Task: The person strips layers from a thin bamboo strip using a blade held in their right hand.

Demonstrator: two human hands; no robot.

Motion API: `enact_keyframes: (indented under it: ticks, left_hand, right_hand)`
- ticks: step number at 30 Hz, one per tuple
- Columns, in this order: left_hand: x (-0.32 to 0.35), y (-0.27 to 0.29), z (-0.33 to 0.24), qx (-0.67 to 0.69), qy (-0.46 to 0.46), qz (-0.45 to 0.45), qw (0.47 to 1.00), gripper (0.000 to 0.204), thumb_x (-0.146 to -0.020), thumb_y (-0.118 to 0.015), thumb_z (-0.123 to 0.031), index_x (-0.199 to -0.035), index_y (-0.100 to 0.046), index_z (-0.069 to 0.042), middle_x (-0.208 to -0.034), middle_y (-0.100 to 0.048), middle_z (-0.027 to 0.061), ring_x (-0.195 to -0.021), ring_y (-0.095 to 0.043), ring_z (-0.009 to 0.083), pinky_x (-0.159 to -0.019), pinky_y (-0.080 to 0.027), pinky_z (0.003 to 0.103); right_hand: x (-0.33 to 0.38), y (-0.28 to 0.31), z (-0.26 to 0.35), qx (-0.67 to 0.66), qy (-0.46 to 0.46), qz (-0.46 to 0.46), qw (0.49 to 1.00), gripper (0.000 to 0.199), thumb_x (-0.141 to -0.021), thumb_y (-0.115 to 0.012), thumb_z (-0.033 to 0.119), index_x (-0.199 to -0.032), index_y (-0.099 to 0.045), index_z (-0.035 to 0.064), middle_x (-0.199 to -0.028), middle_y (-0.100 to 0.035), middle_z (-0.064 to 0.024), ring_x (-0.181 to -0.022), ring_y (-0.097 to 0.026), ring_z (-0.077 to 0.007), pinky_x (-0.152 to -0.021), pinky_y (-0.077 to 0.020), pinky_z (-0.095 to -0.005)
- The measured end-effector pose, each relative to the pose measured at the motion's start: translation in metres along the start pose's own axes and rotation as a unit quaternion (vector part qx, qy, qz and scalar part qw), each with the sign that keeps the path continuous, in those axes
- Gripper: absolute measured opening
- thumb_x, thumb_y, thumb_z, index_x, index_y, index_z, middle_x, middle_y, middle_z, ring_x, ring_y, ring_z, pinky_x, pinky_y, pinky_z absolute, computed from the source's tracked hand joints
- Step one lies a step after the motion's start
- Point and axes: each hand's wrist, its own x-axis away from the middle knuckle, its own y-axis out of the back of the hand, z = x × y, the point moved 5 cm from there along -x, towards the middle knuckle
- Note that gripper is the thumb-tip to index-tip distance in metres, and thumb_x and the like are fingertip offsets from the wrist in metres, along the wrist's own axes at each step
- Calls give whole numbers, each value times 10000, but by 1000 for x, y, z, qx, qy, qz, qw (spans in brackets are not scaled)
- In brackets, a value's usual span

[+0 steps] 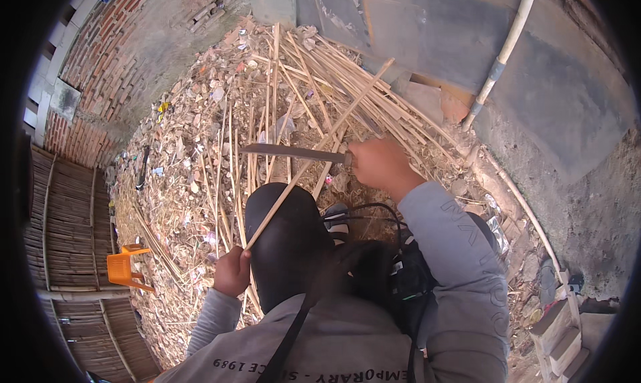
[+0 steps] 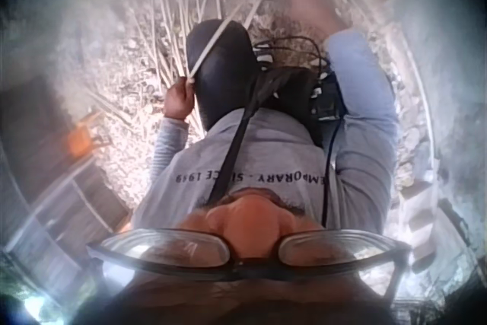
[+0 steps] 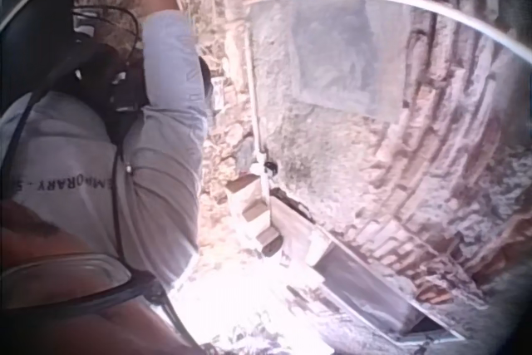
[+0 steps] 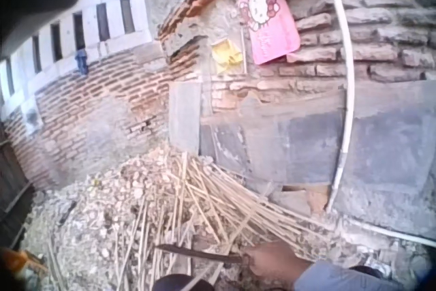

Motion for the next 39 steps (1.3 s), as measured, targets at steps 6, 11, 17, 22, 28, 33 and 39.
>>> enact_keyframes:
  ticks: [6, 11, 17, 22, 28, 33, 39]
  left_hand:
    - [-10, 6, -12, -4, -12, -9, 1000, 343, -1013, -557, -272, -787, -516, -18, -617, -561, 257, -602, -590, 491, -538, -440, 553]
    - [-4, 3, -4, -21, 7, 11, 1000, 329, -1009, -557, -267, -795, -532, -18, -629, -570, 265, -618, -597, 493, -551, -445, 559]
    - [-6, -2, -5, 29, 5, 1, 1000, 356, -1024, -533, -287, -791, -532, -18, -630, -571, 267, -620, -593, 500, -548, -439, 561]
    - [2, -2, 0, 1, -3, 13, 1000, 372, -1035, -514, -292, -789, -525, -12, -619, -554, 268, -605, -582, 500, -542, -428, 554]
    - [4, 2, -10, 19, -6, 0, 1000, 361, -1029, -522, -282, -784, -521, -17, -610, -548, 264, -595, -577, 497, -537, -419, 560]
    - [1, 5, -4, -5, -17, -2, 1000, 365, -1027, -525, -289, -777, -520, -23, -607, -549, 252, -592, -576, 490, -532, -420, 553]
    - [10, -1, 0, 22, 14, 26, 999, 387, -1050, -482, -292, -817, -561, 6, -649, -552, 253, -637, -582, 479, -571, -422, 516]
  right_hand:
    - [-3, -3, -35, 2, -74, 16, 997, 290, -754, -702, 183, -1025, -698, 77, -893, -701, -199, -910, -681, -397, -792, -539, -520]
    - [2, 3, -5, 15, -12, -35, 999, 248, -751, -699, 177, -975, -684, 71, -859, -699, -192, -857, -679, -413, -763, -545, -509]
    - [-3, 11, -37, -104, -76, 10, 992, 224, -748, -689, 163, -951, -664, 72, -860, -706, -184, -822, -680, -411, -742, -546, -505]
    - [-1, 4, -15, 0, 2, -51, 999, 312, -738, -694, 173, -1038, -691, 87, -867, -707, -185, -830, -680, -411, -755, -545, -501]
    - [-8, 5, -58, -44, -50, -13, 998, 308, -746, -705, 181, -1045, -702, 107, -874, -705, -185, -860, -680, -402, -749, -540, -516]
    - [-1, 13, -38, 30, -22, -35, 999, 318, -743, -717, 193, -1048, -702, 103, -883, -704, -194, -857, -676, -409, -750, -540, -516]
    - [-3, 4, -46, 20, -7, -10, 1000, 383, -737, -734, 211, -1105, -710, 108, -917, -716, -186, -886, -687, -394, -778, -551, -501]
